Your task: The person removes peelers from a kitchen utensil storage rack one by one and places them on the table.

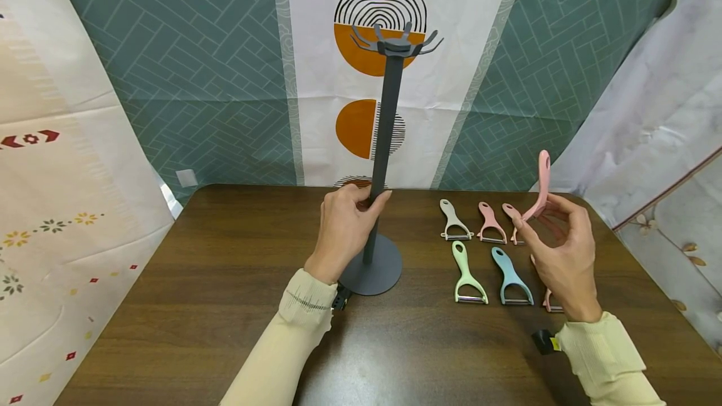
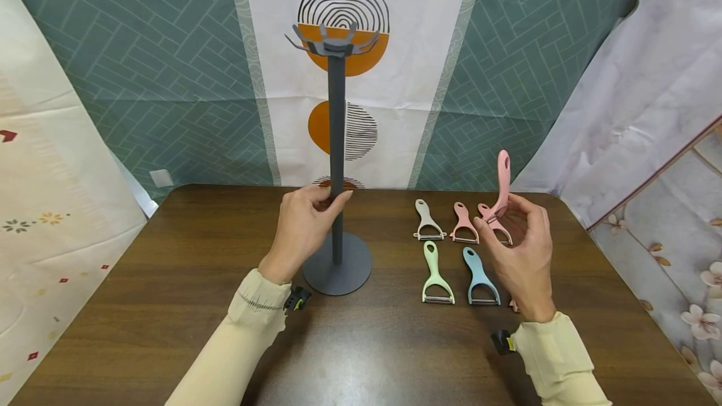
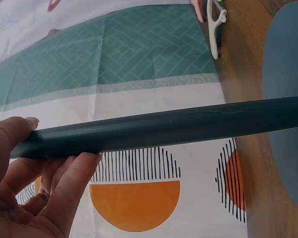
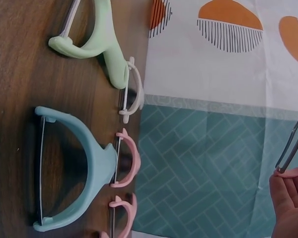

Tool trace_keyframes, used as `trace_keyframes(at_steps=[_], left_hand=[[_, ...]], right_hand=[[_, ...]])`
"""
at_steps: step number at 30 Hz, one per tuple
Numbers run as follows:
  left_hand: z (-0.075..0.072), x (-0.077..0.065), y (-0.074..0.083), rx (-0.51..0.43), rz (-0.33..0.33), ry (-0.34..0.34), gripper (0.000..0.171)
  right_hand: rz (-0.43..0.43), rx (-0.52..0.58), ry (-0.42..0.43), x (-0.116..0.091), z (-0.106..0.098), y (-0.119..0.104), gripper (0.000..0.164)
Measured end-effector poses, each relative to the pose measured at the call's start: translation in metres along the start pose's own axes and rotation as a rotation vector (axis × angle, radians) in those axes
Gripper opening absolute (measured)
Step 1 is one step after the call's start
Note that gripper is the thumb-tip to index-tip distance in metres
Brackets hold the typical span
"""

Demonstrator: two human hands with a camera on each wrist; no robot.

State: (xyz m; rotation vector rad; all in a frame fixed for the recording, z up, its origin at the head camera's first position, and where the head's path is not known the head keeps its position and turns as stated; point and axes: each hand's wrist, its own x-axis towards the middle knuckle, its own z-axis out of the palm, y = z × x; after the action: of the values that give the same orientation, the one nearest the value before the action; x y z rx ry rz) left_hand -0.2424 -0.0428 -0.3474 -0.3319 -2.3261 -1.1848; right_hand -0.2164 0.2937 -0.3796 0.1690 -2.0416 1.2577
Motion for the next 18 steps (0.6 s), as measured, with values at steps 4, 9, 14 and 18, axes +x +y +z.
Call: trace_keyframes(at_steps=[4,9,14,18], left_hand=[[0.0001,-0.0005,-0.0005,-0.006,-0.001,-0.001,0.027],[-0.0001,-0.0003,-0.0002,-0.008,0.006,-0.004,0.027],[-0.0009,-0.0004,0.0005,-0.009,0.010,-0.006,0.027],[-0.0013,-0.0004,0.0005,-0.005,0.012,-0.003,0.027]], right_hand=[[0.000,0.003,-0.005,-0.0001,-0.0018,0.0023,0.065],[0.008,0.001,-0.009,-0.0005,-0.0031,0.0064,0.065],[0.024,-0.030,-0.014,-0.0017,-0.0049,0.0083,0.063],[0.040,-0.063,-0.019,-0.0033,-0.0058,0.0049,0.061]])
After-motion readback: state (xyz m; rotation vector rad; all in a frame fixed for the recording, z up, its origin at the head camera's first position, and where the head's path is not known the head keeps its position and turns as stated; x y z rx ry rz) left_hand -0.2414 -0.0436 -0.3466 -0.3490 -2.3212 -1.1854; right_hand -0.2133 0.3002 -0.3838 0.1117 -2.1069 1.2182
